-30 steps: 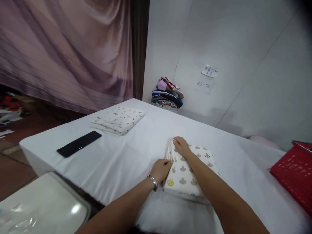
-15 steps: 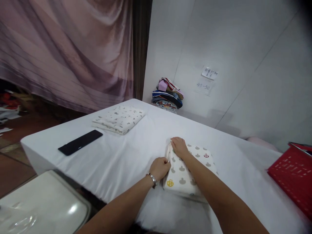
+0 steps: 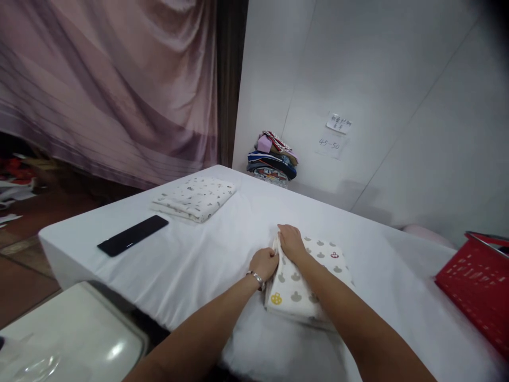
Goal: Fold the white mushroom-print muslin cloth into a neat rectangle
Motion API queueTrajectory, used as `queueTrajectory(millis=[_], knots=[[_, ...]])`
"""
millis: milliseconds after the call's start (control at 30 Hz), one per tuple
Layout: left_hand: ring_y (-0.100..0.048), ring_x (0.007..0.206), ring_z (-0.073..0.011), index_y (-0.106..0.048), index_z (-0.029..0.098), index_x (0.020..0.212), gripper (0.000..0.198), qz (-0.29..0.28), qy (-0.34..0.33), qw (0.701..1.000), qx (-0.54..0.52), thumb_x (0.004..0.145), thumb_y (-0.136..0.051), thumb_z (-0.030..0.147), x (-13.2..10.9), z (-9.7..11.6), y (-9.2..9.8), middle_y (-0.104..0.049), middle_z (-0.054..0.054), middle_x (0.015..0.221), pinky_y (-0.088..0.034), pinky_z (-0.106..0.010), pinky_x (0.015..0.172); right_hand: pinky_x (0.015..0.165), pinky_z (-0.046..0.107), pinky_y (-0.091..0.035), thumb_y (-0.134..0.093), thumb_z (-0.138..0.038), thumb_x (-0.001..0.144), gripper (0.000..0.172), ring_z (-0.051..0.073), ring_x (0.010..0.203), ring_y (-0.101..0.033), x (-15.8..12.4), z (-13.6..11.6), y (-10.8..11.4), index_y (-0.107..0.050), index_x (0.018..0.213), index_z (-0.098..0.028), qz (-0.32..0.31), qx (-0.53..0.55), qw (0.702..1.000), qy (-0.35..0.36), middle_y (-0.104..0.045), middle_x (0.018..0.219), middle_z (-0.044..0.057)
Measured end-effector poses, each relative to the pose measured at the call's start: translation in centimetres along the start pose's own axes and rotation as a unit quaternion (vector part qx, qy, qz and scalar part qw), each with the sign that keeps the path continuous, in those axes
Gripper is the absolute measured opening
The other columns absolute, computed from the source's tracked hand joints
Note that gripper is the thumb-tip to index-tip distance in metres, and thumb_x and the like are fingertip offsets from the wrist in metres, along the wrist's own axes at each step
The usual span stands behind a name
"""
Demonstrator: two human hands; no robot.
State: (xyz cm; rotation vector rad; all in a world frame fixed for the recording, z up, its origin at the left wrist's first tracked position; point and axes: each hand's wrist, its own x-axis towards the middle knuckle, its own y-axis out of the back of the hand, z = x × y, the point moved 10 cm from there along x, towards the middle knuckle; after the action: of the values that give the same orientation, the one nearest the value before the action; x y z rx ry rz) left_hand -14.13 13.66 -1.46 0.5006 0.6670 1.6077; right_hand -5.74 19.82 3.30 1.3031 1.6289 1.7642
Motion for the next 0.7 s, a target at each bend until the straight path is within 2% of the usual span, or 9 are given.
queueTrajectory(millis=[100, 167, 267, 467, 600, 700], knots=[[-0.052, 0.062, -0.0128, -0.061, 0.018, 0.064, 0.020, 0.011, 0.004, 1.000, -0.013, 0.074, -0.046, 0.028, -0.2, -0.6, 0.0, -0.063, -0.002, 0.067, -0.029, -0.023, 0.053, 0.102, 0.038, -0.021, -0.025, -0.023, 0.092, 0.043, 0.022, 0.124, -0.033, -0.7, -0.2, 0.4, -0.040, 0.130, -0.012, 0.005, -0.016, 0.999, -0.033, -0.046, 0.131, 0.011], [-0.052, 0.062, -0.0123, -0.061, 0.018, 0.064, 0.020, 0.013, 0.005, 1.000, -0.020, 0.074, -0.046, 0.027, -0.4, -0.8, -0.1, -0.063, -0.001, 0.065, -0.030, -0.022, 0.053, 0.103, 0.040, -0.019, -0.024, -0.024, 0.092, 0.045, 0.023, 0.128, -0.027, -1.2, 0.0, 0.0, -0.038, 0.132, -0.010, -0.009, -0.034, 0.997, -0.063, -0.041, 0.136, 0.012], [-0.052, 0.061, -0.0121, -0.060, 0.018, 0.063, 0.020, 0.017, 0.004, 0.999, -0.028, 0.074, -0.046, 0.028, -0.4, -0.8, 0.0, -0.062, 0.000, 0.064, -0.030, -0.022, 0.054, 0.103, 0.041, -0.018, -0.025, -0.025, 0.092, 0.046, 0.025, 0.130, -0.026, -1.6, 0.4, -1.1, -0.037, 0.133, -0.008, -0.036, -0.054, 0.993, -0.096, -0.039, 0.138, 0.013], [-0.050, 0.061, -0.0124, -0.058, 0.018, 0.061, 0.025, 0.023, -0.009, 0.999, -0.033, 0.078, -0.044, 0.029, -0.6, -0.5, 0.1, -0.061, -0.001, 0.064, -0.029, -0.023, 0.055, 0.104, 0.040, -0.018, -0.022, -0.025, 0.093, 0.047, 0.025, 0.130, -0.025, -1.5, 0.0, -1.6, -0.036, 0.134, -0.008, -0.040, -0.062, 0.994, -0.085, -0.038, 0.139, 0.011], [-0.049, 0.061, -0.0133, -0.055, 0.018, 0.059, 0.041, 0.027, -0.016, 0.999, -0.035, 0.085, -0.033, 0.039, -0.8, 0.0, 0.4, -0.059, -0.002, 0.062, -0.029, -0.025, 0.056, 0.105, 0.040, -0.017, -0.021, -0.025, 0.093, 0.046, 0.025, 0.131, -0.025, -1.7, -0.3, -1.7, -0.036, 0.134, -0.008, -0.036, -0.056, 0.995, -0.070, -0.038, 0.138, 0.012], [-0.048, 0.058, -0.0127, -0.054, 0.018, 0.058, 0.041, 0.020, -0.020, 0.999, -0.031, 0.082, -0.039, 0.047, -1.0, 0.1, 0.3, -0.057, 0.000, 0.059, -0.027, -0.024, 0.053, 0.105, 0.042, -0.017, -0.022, -0.024, 0.093, 0.046, 0.025, 0.131, -0.024, -1.6, -0.2, -1.8, -0.036, 0.133, -0.009, -0.033, -0.034, 0.996, -0.069, -0.038, 0.139, 0.012]])
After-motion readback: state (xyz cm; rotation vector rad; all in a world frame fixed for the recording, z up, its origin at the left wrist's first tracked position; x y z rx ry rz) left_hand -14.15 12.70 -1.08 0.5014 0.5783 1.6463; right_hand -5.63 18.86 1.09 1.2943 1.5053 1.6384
